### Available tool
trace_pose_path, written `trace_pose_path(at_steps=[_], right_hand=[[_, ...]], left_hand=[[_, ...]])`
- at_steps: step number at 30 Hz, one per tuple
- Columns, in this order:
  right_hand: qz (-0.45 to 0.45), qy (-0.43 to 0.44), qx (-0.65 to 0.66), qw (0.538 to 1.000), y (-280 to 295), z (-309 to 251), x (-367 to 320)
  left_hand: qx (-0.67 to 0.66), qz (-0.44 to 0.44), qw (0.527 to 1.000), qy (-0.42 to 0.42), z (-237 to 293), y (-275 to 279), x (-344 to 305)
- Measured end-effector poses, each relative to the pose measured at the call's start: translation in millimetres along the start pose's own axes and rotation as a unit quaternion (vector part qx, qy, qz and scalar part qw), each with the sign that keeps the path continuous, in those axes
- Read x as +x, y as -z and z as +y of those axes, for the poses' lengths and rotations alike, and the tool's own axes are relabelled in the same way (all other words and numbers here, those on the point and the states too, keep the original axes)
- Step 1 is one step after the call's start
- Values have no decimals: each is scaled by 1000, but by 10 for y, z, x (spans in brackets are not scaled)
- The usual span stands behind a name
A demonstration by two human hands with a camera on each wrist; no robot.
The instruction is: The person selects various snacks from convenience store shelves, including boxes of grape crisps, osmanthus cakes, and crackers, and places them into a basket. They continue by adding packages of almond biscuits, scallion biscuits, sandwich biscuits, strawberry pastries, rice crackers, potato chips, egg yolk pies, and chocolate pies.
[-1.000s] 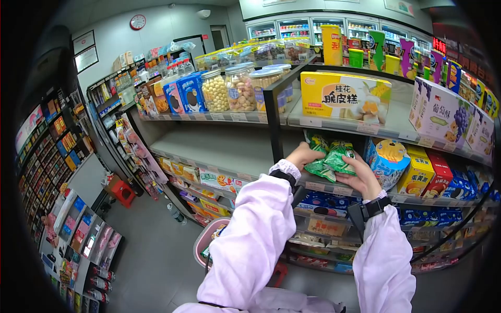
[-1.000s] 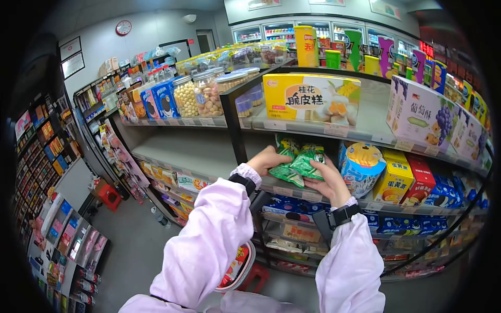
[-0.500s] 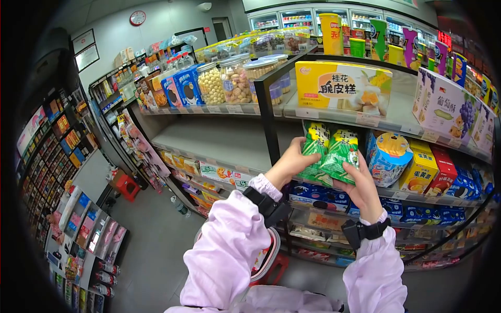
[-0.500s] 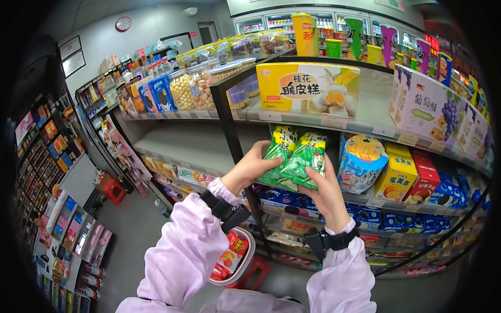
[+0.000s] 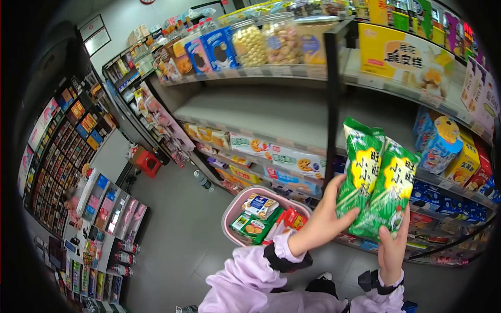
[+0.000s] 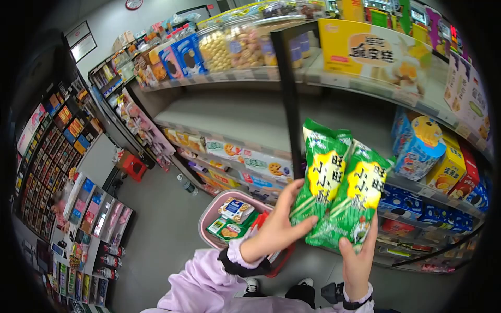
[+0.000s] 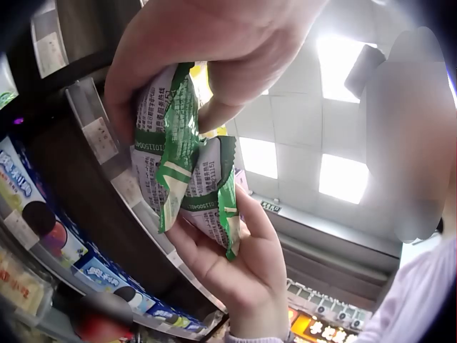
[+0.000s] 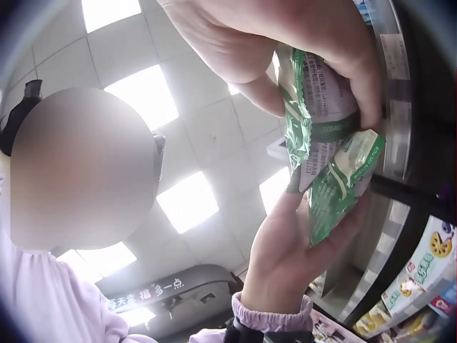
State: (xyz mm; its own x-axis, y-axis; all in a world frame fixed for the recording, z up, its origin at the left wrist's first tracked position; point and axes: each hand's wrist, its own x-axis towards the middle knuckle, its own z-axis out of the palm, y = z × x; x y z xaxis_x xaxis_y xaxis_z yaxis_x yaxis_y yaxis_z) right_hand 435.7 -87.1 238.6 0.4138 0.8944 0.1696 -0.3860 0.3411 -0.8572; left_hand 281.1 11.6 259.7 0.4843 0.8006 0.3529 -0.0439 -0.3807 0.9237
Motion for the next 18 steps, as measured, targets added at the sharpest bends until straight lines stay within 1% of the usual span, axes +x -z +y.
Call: trace_pose_path(at_steps=[1,4,5,8,11,12,13,15,18], right_hand=[[3,4,-20,1000,-74,72,-163],[-26,-15,-64,998,-362,360,-604],[-43,-32,-67,996,-514,459,-724],[-78,-70,-57,993,-1083,827,-1097],[-102,-70,-54,991,-1796,1254,-1404],[-112,-77,-37,990,-2025,1391,-1492],[-117,-79,-53,989,-2204,1525,-1570],[-144,-105,-49,983,-2629,1668,-1666],[-183,-105,-26,977,-3095,1909,-1754]], left_hand=[[-7,17,1000,-8,-42,69,-191],[-61,12,998,33,-95,480,-770],[-47,33,997,52,-97,641,-978],[-40,51,995,73,-194,1291,-1530],[-64,76,992,74,-211,2032,-2008],[-4,92,993,69,-294,2274,-2181],[-19,107,988,108,-159,2492,-2294],[-18,136,985,107,-182,2893,-2537],[3,171,980,98,-111,3375,-2764]])
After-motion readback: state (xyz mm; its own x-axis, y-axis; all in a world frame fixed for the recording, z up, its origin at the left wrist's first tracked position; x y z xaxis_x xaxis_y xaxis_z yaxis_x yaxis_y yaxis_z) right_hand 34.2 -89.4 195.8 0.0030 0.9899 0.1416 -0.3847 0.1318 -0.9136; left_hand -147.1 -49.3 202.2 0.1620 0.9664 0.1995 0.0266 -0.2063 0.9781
